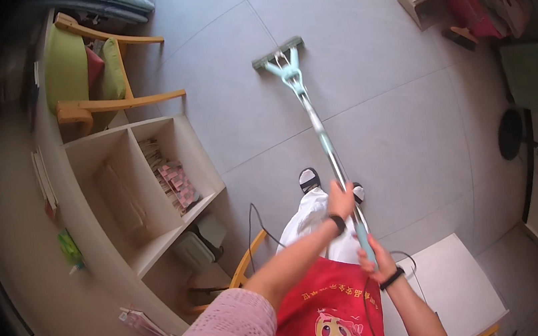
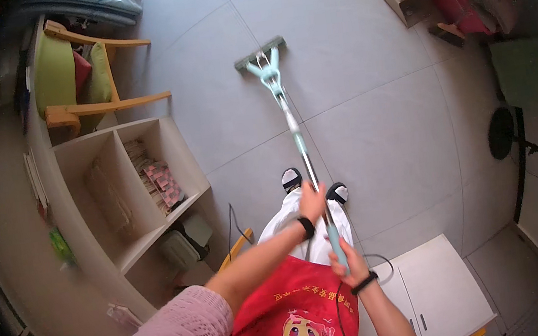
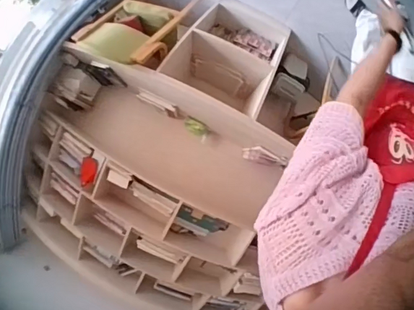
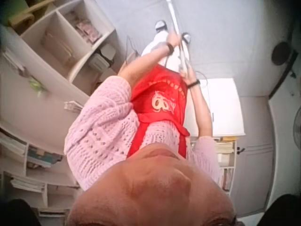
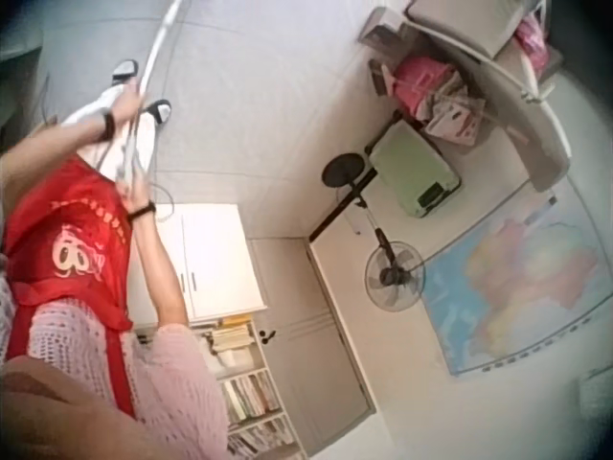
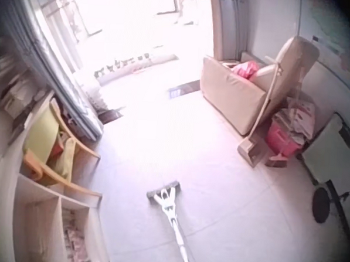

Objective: Sweep and mop the living room floor using a broom, dustpan, and mop.

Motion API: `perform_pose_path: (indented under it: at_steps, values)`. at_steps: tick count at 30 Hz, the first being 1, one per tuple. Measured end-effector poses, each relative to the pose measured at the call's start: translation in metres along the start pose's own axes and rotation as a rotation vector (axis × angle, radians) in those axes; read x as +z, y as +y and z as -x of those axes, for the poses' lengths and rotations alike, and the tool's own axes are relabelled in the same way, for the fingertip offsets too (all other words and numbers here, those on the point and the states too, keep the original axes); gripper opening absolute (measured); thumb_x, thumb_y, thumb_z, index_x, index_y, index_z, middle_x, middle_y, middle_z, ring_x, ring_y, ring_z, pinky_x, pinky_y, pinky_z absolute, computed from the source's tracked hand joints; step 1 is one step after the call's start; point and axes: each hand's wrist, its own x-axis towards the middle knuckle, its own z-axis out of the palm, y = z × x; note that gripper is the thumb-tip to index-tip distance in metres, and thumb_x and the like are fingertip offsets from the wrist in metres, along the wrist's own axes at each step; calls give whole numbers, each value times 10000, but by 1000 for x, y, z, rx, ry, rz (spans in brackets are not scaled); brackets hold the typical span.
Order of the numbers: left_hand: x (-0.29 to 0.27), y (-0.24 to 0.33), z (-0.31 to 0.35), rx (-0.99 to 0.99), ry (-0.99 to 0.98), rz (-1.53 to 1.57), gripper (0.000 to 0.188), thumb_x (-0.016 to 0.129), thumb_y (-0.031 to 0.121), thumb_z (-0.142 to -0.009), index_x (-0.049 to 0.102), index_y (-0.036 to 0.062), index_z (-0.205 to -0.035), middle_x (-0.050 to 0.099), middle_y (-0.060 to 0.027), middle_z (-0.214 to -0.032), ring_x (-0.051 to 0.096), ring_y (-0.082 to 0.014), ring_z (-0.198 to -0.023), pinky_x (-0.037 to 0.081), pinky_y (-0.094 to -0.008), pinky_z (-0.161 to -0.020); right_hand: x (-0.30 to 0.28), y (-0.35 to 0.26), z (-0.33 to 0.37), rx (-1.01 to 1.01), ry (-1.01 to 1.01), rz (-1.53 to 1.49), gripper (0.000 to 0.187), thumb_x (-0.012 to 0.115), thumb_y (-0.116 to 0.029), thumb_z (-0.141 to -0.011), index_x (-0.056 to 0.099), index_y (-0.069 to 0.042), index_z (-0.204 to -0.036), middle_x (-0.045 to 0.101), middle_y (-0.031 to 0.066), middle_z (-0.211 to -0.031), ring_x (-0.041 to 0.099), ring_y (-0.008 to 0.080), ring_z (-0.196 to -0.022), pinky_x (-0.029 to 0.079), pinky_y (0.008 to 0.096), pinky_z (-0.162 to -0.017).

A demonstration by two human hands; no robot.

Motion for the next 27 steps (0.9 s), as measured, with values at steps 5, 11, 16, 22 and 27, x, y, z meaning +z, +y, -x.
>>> perform_pose_path:
  at_steps: [5, 11, 16, 22, 27]
  values:
    - [-108, 65, -162, 241, 68, -182, 363, 519, 153, -753, 270, 6, -972, 551, -264, -792, 579, -390, -707, 474, -450, -607, 116, -48, -129, 94, -160, -10, 337, 383, -424, -897, 428, -156, -1096, 375, -25, -586, 286, 34, -379, 234, 171, -326]
    - [-186, 119, -231, -107, -98, -176, 446, 563, 191, -760, 261, 35, -1048, 545, -163, -777, 564, -310, -492, 454, -545, -509, 200, -57, -198, 77, -232, 60, 367, 468, -461, -850, 431, -163, -1061, 371, -23, -588, 324, 34, -420, 295, 161, -364]
    - [-170, 51, -190, -171, -98, -57, 506, 526, 197, -762, 202, 41, -1118, 551, -162, -815, 575, -332, -590, 435, -549, -469, 156, -24, -160, 57, -111, 191, 410, 440, -456, -865, 439, -111, -1088, 337, -33, -561, 275, 27, -410, 240, 158, -346]
    - [-61, -75, -66, -231, -175, -28, 672, 475, 147, -758, -47, 41, -1166, 548, -215, -772, 580, -375, -646, 452, -499, -410, 25, 5, -39, 201, 26, 327, 398, 419, -445, -878, 473, -56, -942, 367, -46, -523, 289, 31, -367, 236, 175, -320]
    - [155, -92, 118, -273, -313, 176, 804, 532, 153, -769, -105, 5, -1238, 569, -238, -805, 605, -343, -699, 491, -440, -556, -103, -39, 156, 272, 288, 342, 355, 370, -415, -903, 479, -82, -850, 381, -42, -469, 322, 63, -330, 251, 186, -303]
